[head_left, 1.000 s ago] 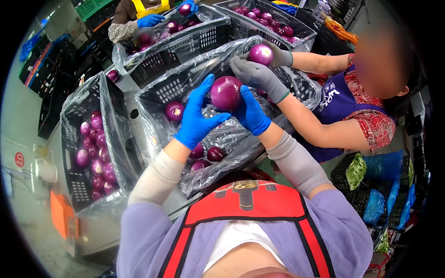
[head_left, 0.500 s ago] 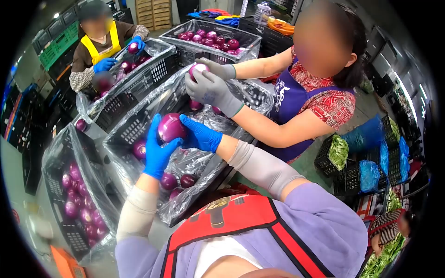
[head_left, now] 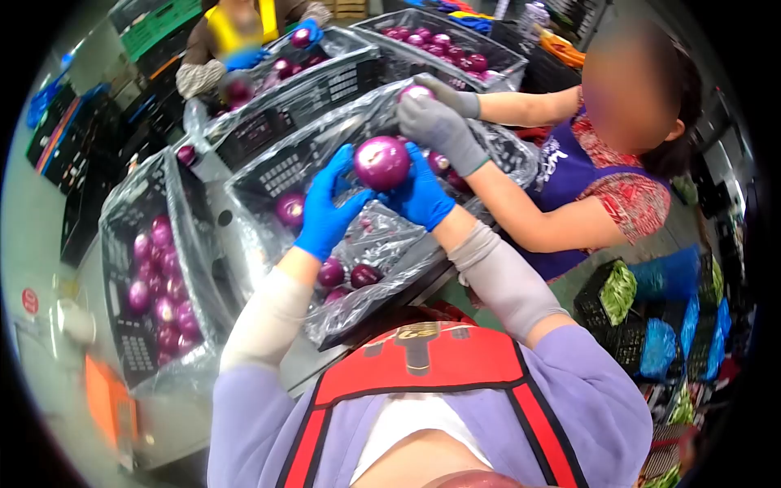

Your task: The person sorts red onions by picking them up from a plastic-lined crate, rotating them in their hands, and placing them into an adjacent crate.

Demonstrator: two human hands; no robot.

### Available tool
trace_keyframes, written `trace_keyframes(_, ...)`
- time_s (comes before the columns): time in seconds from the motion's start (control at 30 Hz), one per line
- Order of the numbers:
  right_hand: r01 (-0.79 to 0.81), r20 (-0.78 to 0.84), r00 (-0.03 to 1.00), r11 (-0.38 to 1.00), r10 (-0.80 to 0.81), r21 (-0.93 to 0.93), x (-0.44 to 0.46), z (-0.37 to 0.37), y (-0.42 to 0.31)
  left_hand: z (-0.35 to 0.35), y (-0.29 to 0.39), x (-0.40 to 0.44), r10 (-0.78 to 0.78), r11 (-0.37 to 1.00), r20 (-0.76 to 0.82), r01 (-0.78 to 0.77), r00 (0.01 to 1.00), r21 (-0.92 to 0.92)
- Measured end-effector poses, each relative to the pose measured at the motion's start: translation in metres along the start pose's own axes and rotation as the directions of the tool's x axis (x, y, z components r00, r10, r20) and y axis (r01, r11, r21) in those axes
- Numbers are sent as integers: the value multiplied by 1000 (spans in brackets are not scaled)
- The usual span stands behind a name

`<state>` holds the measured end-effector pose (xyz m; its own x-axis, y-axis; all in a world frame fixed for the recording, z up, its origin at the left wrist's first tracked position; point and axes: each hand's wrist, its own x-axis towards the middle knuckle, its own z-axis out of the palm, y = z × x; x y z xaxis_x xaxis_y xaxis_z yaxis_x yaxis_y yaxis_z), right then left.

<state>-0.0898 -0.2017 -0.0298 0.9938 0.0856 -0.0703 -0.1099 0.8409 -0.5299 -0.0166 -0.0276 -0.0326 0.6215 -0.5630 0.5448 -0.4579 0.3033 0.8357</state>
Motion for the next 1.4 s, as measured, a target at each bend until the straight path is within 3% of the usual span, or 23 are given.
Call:
trace_keyframes(0.03,-68,164,985,991,49,117,3,0,0,-1,-3,0,2,1000,-11,-2,1000,27)
trace_keyframes(0.1,36,-153,987,999,-40,-30,-2,16,4,-2,-4,0,25,999,-30,-24,999,33)
trace_keyframes(0.2,15,-83,996,999,-18,-34,-2,14,5,0,1,0,-8,995,-43,4,999,-96)
trace_keyframes(0.37,-13,11,1000,1000,13,-10,-1,12,7,-2,-1,-1,-27,988,-55,18,998,-153)
trace_keyframes(0.43,-10,-47,999,999,8,-33,-2,15,8,-3,11,3,128,983,-53,-120,990,137)
trace_keyframes(0.47,-24,-29,999,998,22,-51,-1,12,8,-6,19,6,252,918,-27,-230,967,324)
trace_keyframes(0.5,-29,-29,999,998,27,-48,-1,12,9,-7,19,5,248,918,-30,-225,968,326)
trace_keyframes(0.6,-63,-15,998,996,62,-69,-3,18,10,-5,19,4,241,947,-92,-214,966,238)
trace_keyframes(0.67,-89,-86,994,973,72,-211,-5,19,11,-11,10,3,228,957,-99,-204,969,208)
trace_keyframes(0.77,-76,-73,995,979,64,-187,-3,18,14,-12,8,3,172,976,-141,-149,975,160)
trace_keyframes(0.83,-63,-97,994,979,45,-196,-2,19,15,-13,10,4,-16,998,-189,5,982,-56)
trace_keyframes(0.87,-50,-121,992,978,25,-203,-1,19,15,-14,12,6,-17,998,-192,7,981,-56)
trace_keyframes(0.93,-36,-128,992,983,14,-178,2,17,14,-17,22,10,269,904,25,-261,963,338)
trace_keyframes(0.97,-20,-135,991,988,-1,-152,3,16,15,-17,17,8,264,905,22,-256,964,339)
trace_keyframes(1.07,-15,-129,992,982,-9,-189,1,17,14,-17,-6,0,58,992,38,-61,998,110)
trace_keyframes(1.4,-67,-142,989,976,38,-206,-4,20,12,-20,5,2,-13,988,32,8,999,156)
